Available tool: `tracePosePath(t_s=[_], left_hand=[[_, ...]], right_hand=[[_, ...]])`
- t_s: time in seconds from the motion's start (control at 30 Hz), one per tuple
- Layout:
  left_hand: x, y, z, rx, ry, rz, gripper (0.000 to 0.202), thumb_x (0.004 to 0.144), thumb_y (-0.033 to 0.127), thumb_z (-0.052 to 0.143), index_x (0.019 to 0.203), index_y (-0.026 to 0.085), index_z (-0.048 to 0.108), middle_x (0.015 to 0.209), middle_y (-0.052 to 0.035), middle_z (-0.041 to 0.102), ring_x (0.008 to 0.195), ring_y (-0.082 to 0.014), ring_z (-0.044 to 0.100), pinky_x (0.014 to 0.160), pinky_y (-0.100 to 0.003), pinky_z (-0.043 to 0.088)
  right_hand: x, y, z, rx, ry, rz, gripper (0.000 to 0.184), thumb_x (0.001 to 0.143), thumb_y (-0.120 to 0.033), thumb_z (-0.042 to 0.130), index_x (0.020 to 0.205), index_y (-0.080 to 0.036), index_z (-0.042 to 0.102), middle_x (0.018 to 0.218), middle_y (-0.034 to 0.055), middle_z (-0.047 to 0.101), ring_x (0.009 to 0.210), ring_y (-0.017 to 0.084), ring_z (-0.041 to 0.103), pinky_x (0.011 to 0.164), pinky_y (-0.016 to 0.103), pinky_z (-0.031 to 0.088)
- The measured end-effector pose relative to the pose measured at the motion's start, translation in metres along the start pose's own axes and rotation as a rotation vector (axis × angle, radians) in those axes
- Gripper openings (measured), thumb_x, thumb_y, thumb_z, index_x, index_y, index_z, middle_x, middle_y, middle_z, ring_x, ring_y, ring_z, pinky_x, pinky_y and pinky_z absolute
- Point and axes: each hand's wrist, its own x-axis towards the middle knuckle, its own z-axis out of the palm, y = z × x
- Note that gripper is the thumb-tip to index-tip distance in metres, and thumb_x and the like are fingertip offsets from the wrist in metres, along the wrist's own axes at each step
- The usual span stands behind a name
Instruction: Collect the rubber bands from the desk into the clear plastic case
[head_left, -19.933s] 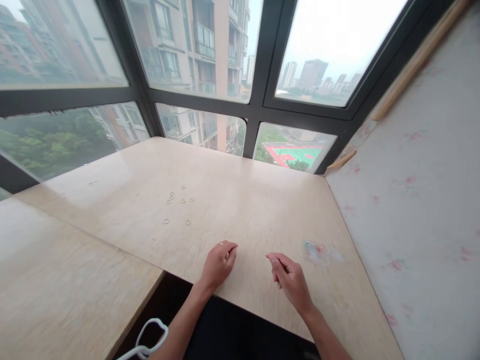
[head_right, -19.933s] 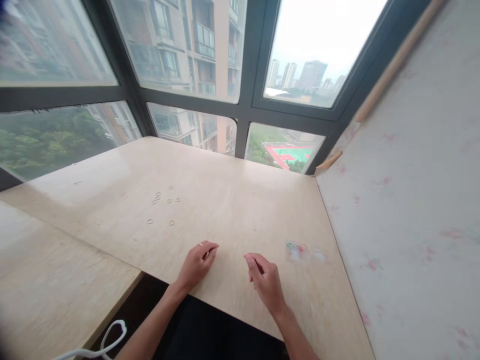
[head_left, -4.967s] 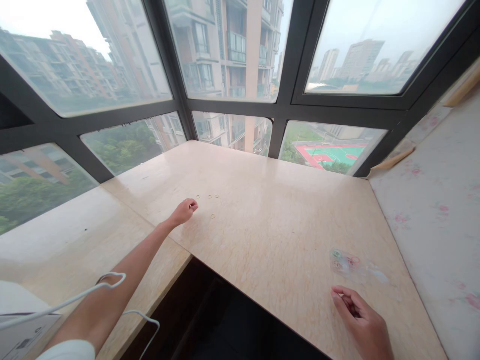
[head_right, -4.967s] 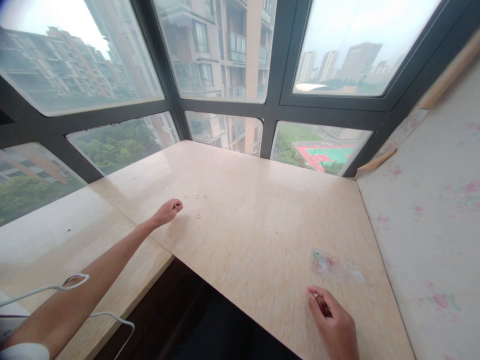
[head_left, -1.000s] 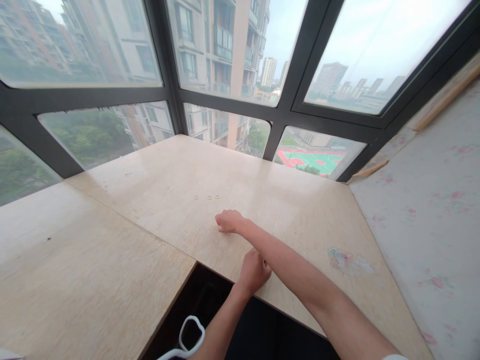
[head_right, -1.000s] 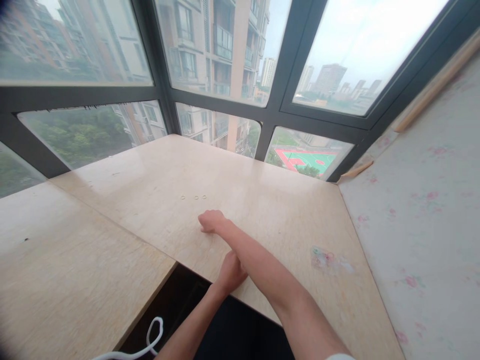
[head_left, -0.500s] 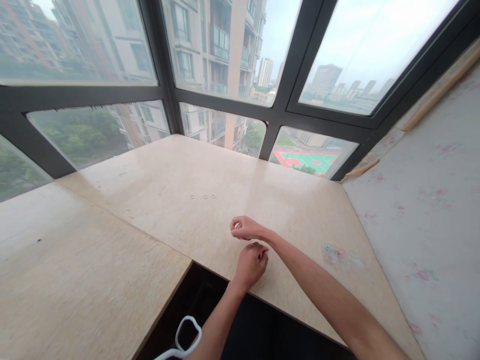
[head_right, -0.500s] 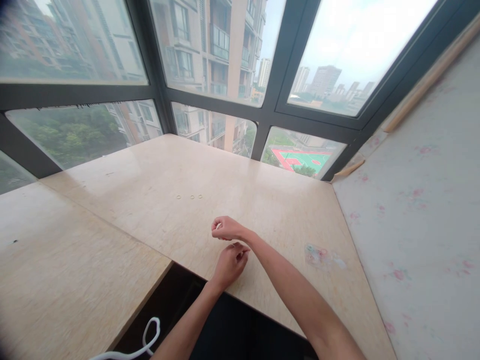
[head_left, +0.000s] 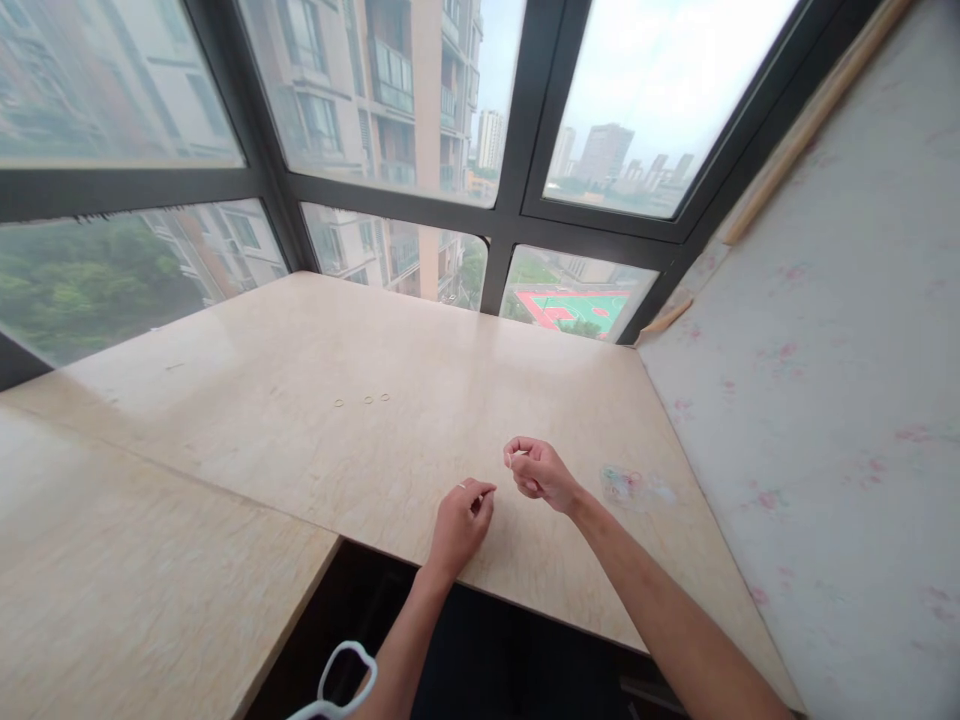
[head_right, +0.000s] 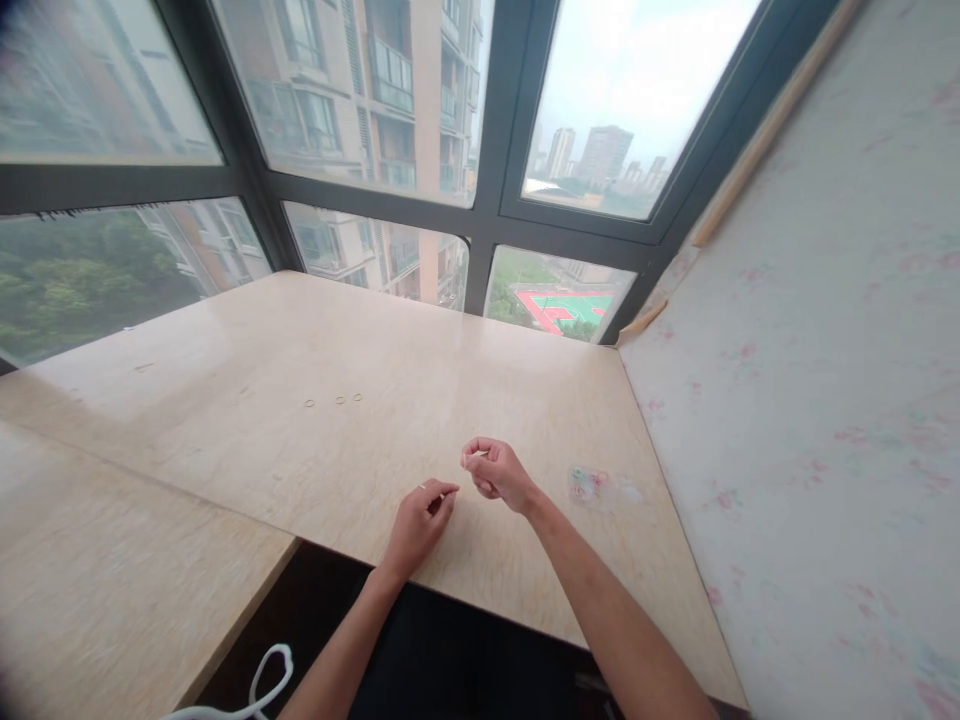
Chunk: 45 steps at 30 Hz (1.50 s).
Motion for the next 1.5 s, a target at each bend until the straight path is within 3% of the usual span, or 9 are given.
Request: tracePosePath(t_s=[0.13,0.33,0.6,0.93,1.3,1.5], left_hand=[[0.002,-0.001,0.0,0.002,0.011,0.015,0.021,0.089,0.022,0.047,0.092,0.018,0.067,0.084,-0.0054,0.068,0.074,-0.0157,0.06,0.069,-0.029,0.047],[0.002,-0.002,-0.001,0.023,0.014,0.039,0.023,0.09,0.027,0.046,0.091,0.018,0.067,0.085,-0.0059,0.069,0.075,-0.0169,0.063,0.069,-0.03,0.05],[0.003,-0.002,-0.002,0.059,-0.006,0.053,0.025,0.089,0.032,0.047,0.09,0.019,0.068,0.086,-0.0057,0.07,0.073,-0.0174,0.064,0.065,-0.029,0.052],[0.004,-0.004,-0.002,0.094,-0.002,0.075,0.023,0.089,0.032,0.048,0.09,0.02,0.068,0.087,-0.0043,0.071,0.074,-0.0172,0.065,0.067,-0.029,0.053],[0.004,-0.003,-0.002,0.102,-0.008,0.055,0.023,0.088,0.033,0.048,0.09,0.02,0.068,0.088,-0.0039,0.071,0.077,-0.018,0.066,0.069,-0.03,0.053],[0.003,-0.002,-0.003,0.06,-0.016,0.027,0.024,0.088,0.034,0.049,0.09,0.02,0.068,0.088,-0.005,0.071,0.076,-0.0184,0.065,0.068,-0.03,0.053]], right_hand=[[-0.026,0.003,-0.021,-0.092,0.179,-0.044,0.031,0.071,-0.044,0.069,0.078,-0.019,0.053,0.041,-0.0111,0.04,0.033,0.003,0.022,0.033,0.015,0.013],[-0.068,0.013,-0.063,-0.254,0.722,-0.156,0.03,0.071,-0.046,0.066,0.075,-0.018,0.055,0.045,-0.0087,0.04,0.037,0.006,0.03,0.034,0.017,0.019],[-0.13,0.023,-0.115,-0.421,1.01,-0.155,0.038,0.07,-0.053,0.068,0.075,-0.016,0.062,0.047,-0.0064,0.043,0.038,0.008,0.035,0.035,0.019,0.025],[-0.142,0.029,-0.135,-0.499,1.054,-0.16,0.036,0.072,-0.052,0.066,0.075,-0.017,0.062,0.046,-0.0079,0.038,0.039,0.009,0.034,0.037,0.02,0.026],[-0.152,0.04,-0.129,-0.412,1.009,-0.128,0.035,0.073,-0.051,0.067,0.083,-0.018,0.06,0.047,-0.0087,0.038,0.04,0.01,0.035,0.036,0.02,0.028],[-0.164,0.059,-0.109,-0.421,0.996,-0.117,0.036,0.077,-0.052,0.064,0.083,-0.017,0.063,0.05,-0.0065,0.041,0.042,0.01,0.037,0.037,0.021,0.029]])
